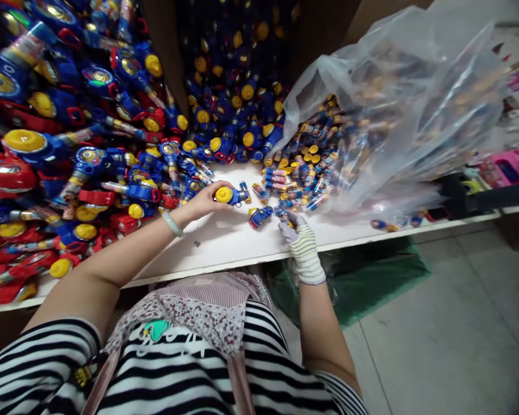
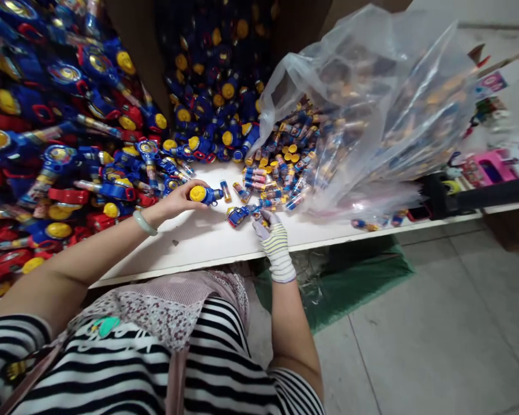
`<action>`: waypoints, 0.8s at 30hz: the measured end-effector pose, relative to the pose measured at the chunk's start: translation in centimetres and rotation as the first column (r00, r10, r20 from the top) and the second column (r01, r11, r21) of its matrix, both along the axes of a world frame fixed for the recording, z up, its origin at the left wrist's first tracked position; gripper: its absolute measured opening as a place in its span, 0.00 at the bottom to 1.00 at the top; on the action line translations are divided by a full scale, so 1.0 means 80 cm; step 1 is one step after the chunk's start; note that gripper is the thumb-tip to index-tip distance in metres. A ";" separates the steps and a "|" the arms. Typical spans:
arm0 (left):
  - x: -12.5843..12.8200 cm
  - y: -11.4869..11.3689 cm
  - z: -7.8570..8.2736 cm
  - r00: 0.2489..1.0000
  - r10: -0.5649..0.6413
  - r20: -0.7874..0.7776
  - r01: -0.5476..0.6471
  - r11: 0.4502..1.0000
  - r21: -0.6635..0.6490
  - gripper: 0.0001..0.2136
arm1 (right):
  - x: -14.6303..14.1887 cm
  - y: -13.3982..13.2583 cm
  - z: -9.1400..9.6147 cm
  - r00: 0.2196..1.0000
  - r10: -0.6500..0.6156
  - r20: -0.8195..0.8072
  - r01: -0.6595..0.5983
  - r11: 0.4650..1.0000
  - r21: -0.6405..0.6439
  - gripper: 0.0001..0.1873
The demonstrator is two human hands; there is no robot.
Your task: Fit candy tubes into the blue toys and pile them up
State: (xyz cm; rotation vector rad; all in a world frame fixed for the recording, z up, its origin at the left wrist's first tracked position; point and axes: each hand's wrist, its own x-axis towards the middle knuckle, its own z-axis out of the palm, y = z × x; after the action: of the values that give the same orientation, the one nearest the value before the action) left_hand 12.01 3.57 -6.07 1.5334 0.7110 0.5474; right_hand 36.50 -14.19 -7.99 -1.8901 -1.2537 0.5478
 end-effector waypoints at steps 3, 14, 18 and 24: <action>-0.021 -0.011 0.009 0.996 -0.006 0.085 0.018 0.989 -0.146 0.28 | -0.022 0.016 0.014 0.988 0.082 -0.131 -0.065 0.989 0.130 0.20; -0.044 -0.032 0.009 0.993 0.078 0.087 -0.054 0.966 -0.251 0.24 | -0.109 0.054 0.022 0.773 0.099 -0.627 -0.028 0.992 0.123 0.22; -0.041 -0.034 0.018 0.982 0.172 0.081 -0.151 0.965 -0.213 0.22 | -0.108 0.053 0.015 0.832 0.117 -0.542 -0.051 0.989 0.136 0.24; -0.045 -0.033 0.029 0.990 0.143 0.000 -0.142 0.982 -0.127 0.19 | -0.103 0.045 0.027 0.952 0.257 -0.164 -0.252 0.966 0.052 0.19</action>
State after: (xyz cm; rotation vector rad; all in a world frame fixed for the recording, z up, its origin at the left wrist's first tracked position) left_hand 8.45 0.90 -3.77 1.3680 0.8374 0.6037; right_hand 28.26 -10.60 -5.84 -1.6284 -1.3927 0.8036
